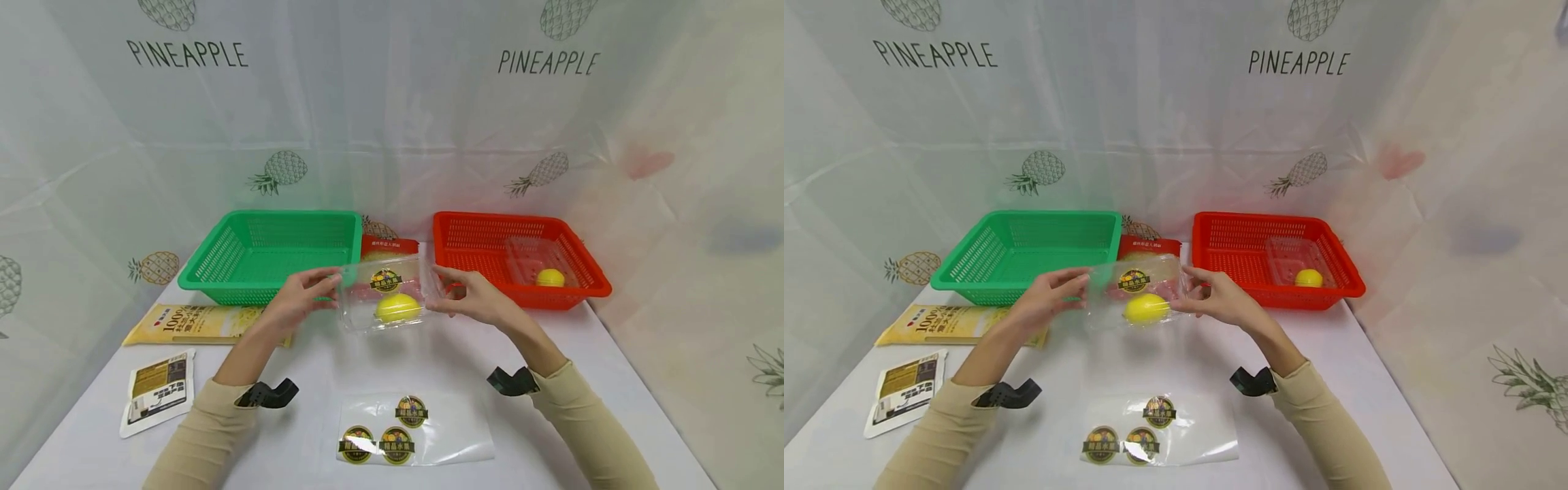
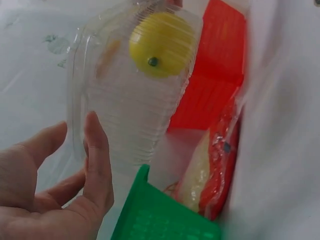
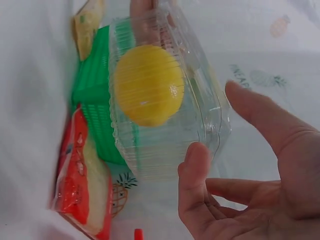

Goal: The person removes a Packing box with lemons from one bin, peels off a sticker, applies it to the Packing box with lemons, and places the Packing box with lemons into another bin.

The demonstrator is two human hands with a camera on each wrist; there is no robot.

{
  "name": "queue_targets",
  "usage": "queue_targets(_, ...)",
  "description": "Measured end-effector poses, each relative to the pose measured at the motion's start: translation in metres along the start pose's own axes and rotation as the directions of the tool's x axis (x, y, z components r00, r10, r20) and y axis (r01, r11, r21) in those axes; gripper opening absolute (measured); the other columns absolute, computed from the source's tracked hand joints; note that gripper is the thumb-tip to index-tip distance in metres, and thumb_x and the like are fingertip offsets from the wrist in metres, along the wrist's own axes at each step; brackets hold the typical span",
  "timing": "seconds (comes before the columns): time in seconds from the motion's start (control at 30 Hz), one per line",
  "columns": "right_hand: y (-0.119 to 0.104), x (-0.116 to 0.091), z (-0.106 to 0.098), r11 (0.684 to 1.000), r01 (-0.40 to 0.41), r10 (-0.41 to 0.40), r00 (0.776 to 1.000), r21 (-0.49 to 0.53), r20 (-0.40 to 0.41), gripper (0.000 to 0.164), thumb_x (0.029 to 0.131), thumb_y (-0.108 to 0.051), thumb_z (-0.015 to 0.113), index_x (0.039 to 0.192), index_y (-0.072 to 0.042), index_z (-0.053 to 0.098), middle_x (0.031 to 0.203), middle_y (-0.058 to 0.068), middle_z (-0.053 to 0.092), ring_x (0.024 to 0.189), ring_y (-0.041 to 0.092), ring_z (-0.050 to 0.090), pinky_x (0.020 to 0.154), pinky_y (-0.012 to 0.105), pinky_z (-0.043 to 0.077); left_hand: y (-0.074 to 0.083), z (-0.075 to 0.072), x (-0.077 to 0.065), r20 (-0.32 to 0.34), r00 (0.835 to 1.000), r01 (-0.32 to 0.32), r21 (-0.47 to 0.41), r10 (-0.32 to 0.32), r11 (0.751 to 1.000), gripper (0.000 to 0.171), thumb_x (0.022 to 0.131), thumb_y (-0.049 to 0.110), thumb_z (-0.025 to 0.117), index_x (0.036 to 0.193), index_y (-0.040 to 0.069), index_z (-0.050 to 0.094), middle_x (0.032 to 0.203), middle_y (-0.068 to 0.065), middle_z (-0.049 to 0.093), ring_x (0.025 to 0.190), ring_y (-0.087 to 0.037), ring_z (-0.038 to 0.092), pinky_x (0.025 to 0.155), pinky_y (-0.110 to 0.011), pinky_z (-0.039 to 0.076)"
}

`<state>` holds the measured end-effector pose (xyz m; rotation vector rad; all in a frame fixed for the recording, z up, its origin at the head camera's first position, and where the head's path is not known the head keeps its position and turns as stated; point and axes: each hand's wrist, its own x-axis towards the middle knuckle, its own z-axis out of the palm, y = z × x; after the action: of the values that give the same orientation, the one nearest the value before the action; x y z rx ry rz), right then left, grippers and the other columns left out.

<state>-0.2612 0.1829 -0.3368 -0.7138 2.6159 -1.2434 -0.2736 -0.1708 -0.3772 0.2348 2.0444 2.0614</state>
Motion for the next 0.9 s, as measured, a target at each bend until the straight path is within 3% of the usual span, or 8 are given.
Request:
queue_targets(0.17, -0.007, 0.015, -0.006, 0.998, 0.057, -0.056, 0.998, -0.03, 0.032, 0.086, 0.079, -0.034, 0.082, 0.15, -0.011, 0.04, 0.121, 0.01, 0.06, 0.101, 0.026, 0.057, 0.074, 0.03, 0.056, 0.011, -0.01, 0.004, -0.005, 1.0, 0.011, -0.051, -0.011, 0.999, 0.058, 0.095, 0.033, 0.063, 0.143, 0.005, 0.047, 0.12, -0.007, 0.056, 0.089, -0.011, 0.062, 0.079, -0.031, 0.06)
queue_targets(0.4, -0.021, 0.04, -0.014, 0.999, 0.033, -0.032, 0.999, -0.011, 0.022, 0.076, 0.079, -0.038, 0.081, 0.146, -0.021, 0.048, 0.119, 0.005, 0.06, 0.101, 0.024, 0.06, 0.075, 0.031, 0.055, 0.031, -0.024, 0.008, -0.014, 1.0, -0.006, -0.074, 0.005, 0.997, 0.057, 0.097, 0.035, 0.06, 0.141, 0.001, 0.048, 0.101, -0.002, 0.056, 0.077, -0.01, 0.062, 0.069, -0.029, 0.06)
queue_targets(0.63, -0.023, 0.065, -0.013, 0.998, 0.031, -0.032, 0.999, 0.059, 0.018, 0.069, 0.08, -0.043, 0.08, 0.141, -0.022, 0.054, 0.114, 0.004, 0.063, 0.101, 0.024, 0.06, 0.077, 0.032, 0.055, 0.039, -0.039, 0.016, -0.035, 0.999, -0.003, -0.026, 0.002, 1.0, 0.061, 0.094, 0.038, 0.063, 0.141, 0.002, 0.048, 0.125, -0.001, 0.049, 0.071, -0.009, 0.06, 0.074, -0.03, 0.06)
queue_targets(0.9, -0.022, 0.091, -0.003, 0.985, 0.022, -0.018, 1.0, 0.169, -0.024, 0.06, 0.084, -0.039, 0.076, 0.138, -0.02, 0.057, 0.117, 0.006, 0.065, 0.083, 0.027, 0.062, 0.073, 0.033, 0.056, 0.037, -0.054, 0.019, -0.056, 0.998, 0.006, 0.036, -0.004, 0.999, 0.057, 0.097, 0.035, 0.06, 0.141, 0.003, 0.045, 0.129, 0.0, 0.047, 0.075, -0.009, 0.061, 0.078, -0.029, 0.06)
